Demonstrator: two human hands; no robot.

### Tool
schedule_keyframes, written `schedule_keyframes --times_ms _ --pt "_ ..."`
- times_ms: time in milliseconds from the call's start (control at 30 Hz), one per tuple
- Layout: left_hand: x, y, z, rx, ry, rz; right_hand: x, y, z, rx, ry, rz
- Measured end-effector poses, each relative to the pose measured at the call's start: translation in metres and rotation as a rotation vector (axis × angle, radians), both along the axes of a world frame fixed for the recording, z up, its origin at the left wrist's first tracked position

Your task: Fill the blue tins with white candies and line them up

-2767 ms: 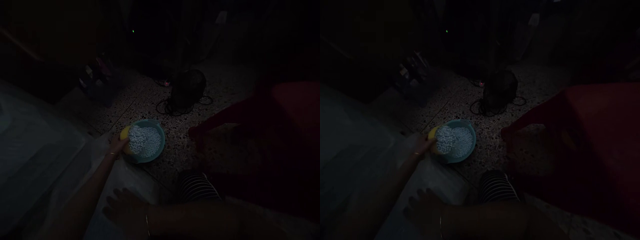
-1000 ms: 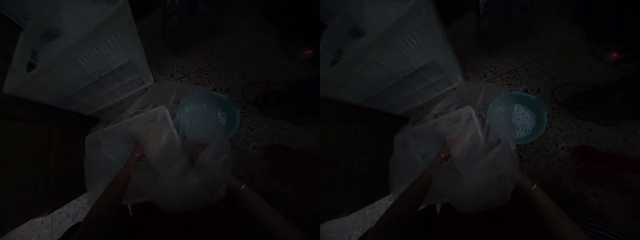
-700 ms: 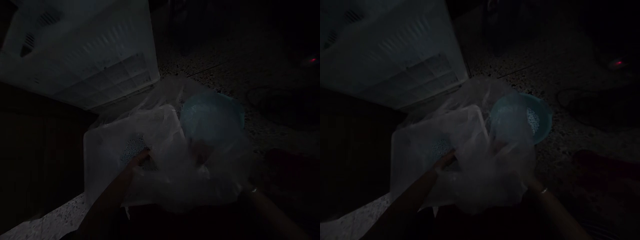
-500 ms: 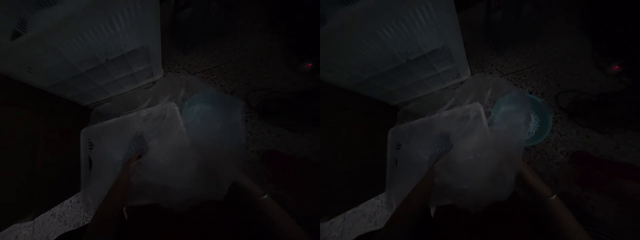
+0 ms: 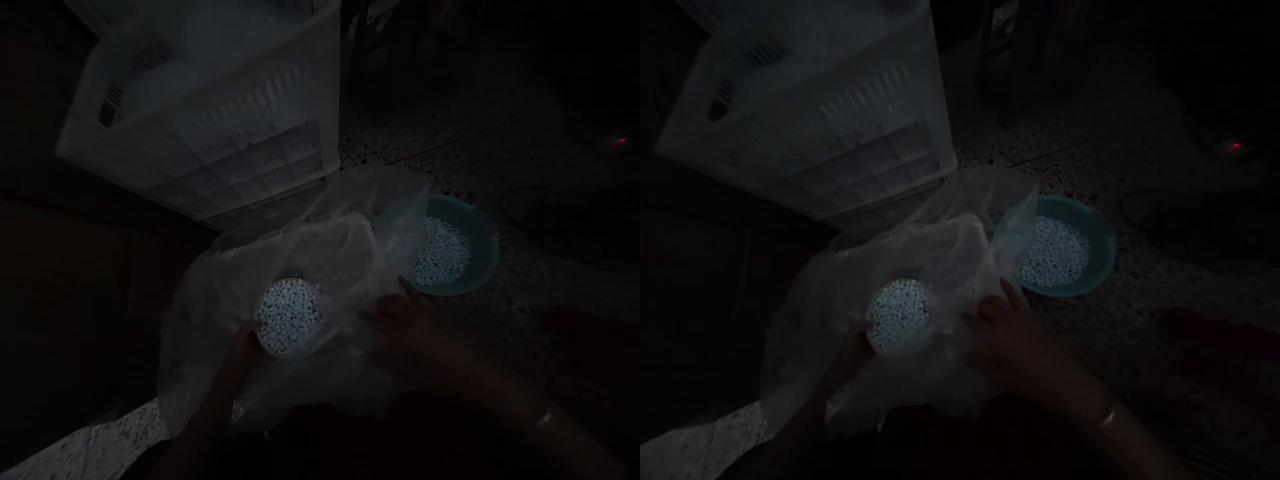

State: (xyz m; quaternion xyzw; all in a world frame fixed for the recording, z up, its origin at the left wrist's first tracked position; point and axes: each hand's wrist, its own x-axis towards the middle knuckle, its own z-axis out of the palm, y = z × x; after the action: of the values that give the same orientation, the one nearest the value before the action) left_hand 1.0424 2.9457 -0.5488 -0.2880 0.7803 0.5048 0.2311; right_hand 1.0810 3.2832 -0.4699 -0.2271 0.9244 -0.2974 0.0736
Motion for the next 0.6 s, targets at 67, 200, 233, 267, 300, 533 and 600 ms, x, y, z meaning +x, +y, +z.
schedule_keyframes --times_ms 67,200,233,267,300,533,600 --pt "-0.002 -0.005 0.003 0.107 -0.038 0.038 0.011 -0.001 -0.011 0.033 -0.048 0.009" --pt "0.001 -0.011 0.012 0.228 -0.046 0.099 0.023 0.004 -0.017 0.033 -0.045 -0.008" --pt "0.002 -0.011 0.015 0.2 -0.03 0.084 0.023 0.003 -0.016 0.03 -0.047 0.002" --pt "0.002 -0.011 0.018 0.16 -0.014 0.059 0.023 0.002 -0.016 0.028 -0.054 0.011" --pt "0.003 -0.011 0.021 0.115 0.001 0.028 0.021 0.001 -0.015 0.028 -0.067 0.019" --pt "-0.014 0.003 0.04 -0.013 0.116 -0.208 0.009 -0.013 -0.015 0.032 -0.141 0.035" --pt "-0.032 0.019 0.044 0.008 0.143 -0.324 0.006 -0.015 -0.016 0.024 -0.147 0.038"
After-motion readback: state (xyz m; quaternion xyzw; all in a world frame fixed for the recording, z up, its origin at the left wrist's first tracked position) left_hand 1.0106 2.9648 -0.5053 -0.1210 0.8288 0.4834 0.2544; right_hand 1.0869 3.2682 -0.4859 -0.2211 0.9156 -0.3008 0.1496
